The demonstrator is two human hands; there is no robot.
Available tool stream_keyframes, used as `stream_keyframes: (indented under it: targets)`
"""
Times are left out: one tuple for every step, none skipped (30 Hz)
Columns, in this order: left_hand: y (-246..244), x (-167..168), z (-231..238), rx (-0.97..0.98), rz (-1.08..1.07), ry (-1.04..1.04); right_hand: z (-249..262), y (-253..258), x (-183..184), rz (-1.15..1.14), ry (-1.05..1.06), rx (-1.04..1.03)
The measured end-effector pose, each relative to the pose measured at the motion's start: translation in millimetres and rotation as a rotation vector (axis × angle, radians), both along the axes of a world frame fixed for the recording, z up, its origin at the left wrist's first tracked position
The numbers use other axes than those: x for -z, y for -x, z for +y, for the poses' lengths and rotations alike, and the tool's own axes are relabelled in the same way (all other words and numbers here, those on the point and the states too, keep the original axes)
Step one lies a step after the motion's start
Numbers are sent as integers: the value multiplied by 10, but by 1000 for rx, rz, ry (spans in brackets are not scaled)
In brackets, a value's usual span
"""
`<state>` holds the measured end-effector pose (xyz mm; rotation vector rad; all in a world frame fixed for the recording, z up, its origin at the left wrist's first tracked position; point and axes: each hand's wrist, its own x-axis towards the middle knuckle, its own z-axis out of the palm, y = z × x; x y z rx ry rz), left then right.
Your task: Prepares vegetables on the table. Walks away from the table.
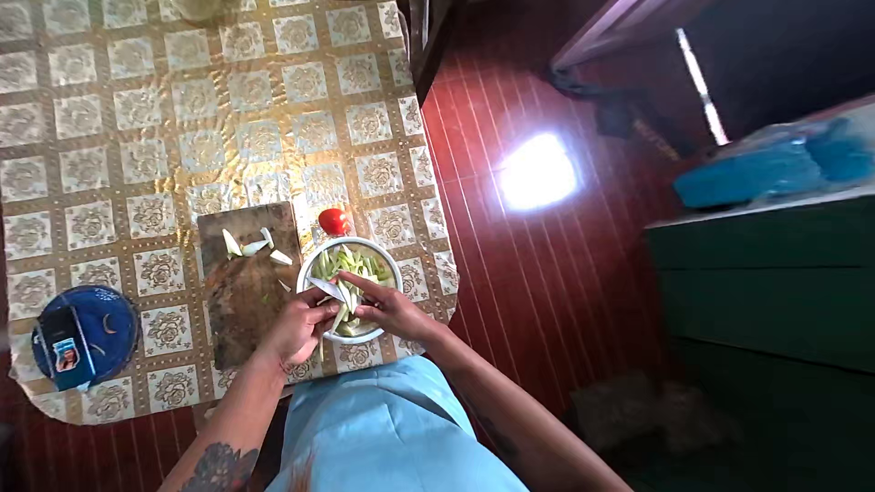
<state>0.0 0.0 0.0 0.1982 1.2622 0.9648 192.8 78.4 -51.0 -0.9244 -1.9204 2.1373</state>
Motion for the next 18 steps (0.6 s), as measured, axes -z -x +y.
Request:
stream_keyframes:
  targets:
    - [7, 13, 1, 0, -2, -4, 12, 18, 11, -5, 14, 2]
    - [16, 28, 4, 0, -2, -4, 29, 37, 13, -17, 26, -4]
    - [20, 46, 5, 9, 0, -4, 47, 50, 12, -38, 37, -13]
    - [22, 68, 1, 19, 1, -1, 58, 58, 15, -56, 47, -15]
    - [27, 91, -3, 26, 1, 5, 60, 67, 32, -69, 52, -16]
    - [31, 110, -2, 30, 8, 14, 57, 80, 55, -75, 52, -13]
    - [28, 123, 9, 32, 23, 26, 58, 90, 69, -85, 52, -12]
    - [16, 130, 27, 33, 45, 40, 57, 97, 66, -102, 52, -4]
    - [4, 134, 46, 40, 65, 46, 58, 102, 53, -124, 47, 2]
    - [-2, 136, 60, 48, 79, 49, 58, 109, 43, -143, 35, 6]
    - [1, 142, 67, 52, 81, 50, 59, 118, 36, -158, 22, 5]
    - [10, 151, 71, 60, 75, 49, 63, 125, 29, -178, 13, -2]
    - [20, 154, 76, 76, 67, 50, 67, 130, 24, -196, 8, -3]
    - [28, 148, 80, 97, 59, 53, 74, 137, 21, -215, 11, 2]
    - [32, 132, 85, 120, 45, 56, 83, 149, 21, -230, 22, 23]
    - [29, 115, 87, 137, 29, 54, 102, 156, 18, -246, 40, 46]
    - [14, 104, 88, 138, 20, 51, 118, 154, 5, -262, 75, 67]
    - [-2, 103, 89, 117, 17, 45, 128, 143, -15, -273, 120, 81]
